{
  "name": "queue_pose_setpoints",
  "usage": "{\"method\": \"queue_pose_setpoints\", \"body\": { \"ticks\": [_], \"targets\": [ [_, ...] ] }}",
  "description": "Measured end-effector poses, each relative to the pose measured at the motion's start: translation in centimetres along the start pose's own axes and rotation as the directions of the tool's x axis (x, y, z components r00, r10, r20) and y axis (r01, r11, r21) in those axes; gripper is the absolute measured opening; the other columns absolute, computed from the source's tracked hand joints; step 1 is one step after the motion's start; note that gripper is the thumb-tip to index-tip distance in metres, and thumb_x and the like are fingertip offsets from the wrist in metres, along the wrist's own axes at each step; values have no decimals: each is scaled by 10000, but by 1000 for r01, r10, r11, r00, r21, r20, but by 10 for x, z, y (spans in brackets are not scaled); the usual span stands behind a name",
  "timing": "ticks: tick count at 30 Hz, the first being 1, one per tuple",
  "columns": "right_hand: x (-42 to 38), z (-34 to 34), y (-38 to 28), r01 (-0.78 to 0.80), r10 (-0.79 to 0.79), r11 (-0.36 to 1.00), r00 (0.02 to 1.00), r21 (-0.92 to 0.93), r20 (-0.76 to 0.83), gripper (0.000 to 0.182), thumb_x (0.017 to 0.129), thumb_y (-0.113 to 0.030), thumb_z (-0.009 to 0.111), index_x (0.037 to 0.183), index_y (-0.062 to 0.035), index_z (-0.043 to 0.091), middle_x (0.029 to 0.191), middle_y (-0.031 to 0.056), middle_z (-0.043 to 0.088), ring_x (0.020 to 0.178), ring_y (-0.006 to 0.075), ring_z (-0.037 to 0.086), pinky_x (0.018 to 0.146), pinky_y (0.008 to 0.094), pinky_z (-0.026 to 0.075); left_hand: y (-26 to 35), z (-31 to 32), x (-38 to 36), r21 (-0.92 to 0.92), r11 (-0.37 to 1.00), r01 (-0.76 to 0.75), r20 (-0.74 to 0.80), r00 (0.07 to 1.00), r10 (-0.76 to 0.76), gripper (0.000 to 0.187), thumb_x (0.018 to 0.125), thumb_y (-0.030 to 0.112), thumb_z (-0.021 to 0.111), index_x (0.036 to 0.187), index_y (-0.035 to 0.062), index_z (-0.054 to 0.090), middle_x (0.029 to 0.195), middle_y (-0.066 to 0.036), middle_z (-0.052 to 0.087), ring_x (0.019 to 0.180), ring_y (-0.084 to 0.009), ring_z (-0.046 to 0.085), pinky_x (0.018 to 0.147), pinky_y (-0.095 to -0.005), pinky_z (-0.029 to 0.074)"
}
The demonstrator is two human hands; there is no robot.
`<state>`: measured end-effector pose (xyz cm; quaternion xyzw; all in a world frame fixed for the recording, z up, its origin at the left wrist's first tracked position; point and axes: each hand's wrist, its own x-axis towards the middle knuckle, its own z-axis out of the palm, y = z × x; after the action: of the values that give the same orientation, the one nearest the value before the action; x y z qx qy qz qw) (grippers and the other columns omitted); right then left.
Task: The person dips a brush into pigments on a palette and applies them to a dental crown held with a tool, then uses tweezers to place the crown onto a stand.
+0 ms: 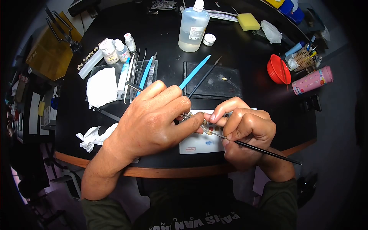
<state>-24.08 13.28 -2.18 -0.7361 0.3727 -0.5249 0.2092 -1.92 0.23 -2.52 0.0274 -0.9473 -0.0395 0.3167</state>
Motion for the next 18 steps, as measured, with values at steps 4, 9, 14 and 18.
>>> {"method": "queue_pose_setpoints", "body": {
  "ticks": [4,9,14,18],
  "targets": [
    [1,0,-1,-1,1,1000,1000,11,6,227,711,175,570,761,-39,515,727,85,642,933,307,728,944,505,680,0,0,0,-14,1000,10,4,1000,-10,297,799,225,859,1096,206,848,844,20,566,752,-175,530,644,-351,357],
    [-1,2,1,-30,31,999,998,19,-54,239,692,123,690,720,-59,538,707,57,658,927,304,768,797,395,651,1,0,0,-8,1000,11,1,1000,-11,300,796,246,867,1093,208,848,845,24,566,753,-173,528,646,-350,356],
    [0,0,-2,-19,19,1000,1000,8,-2,219,725,163,582,760,-41,511,740,82,636,941,308,728,947,512,682,0,1,0,-11,1000,8,0,1000,-8,309,791,249,870,1097,210,848,851,27,570,756,-170,529,649,-347,356],
    [0,0,-2,-16,16,1000,1000,0,3,226,727,169,575,761,-42,503,739,85,632,952,309,729,953,517,684,0,0,0,-12,1000,7,6,1000,-7,316,787,235,873,1102,209,849,852,28,573,757,-170,533,653,-347,358]
  ]
}}
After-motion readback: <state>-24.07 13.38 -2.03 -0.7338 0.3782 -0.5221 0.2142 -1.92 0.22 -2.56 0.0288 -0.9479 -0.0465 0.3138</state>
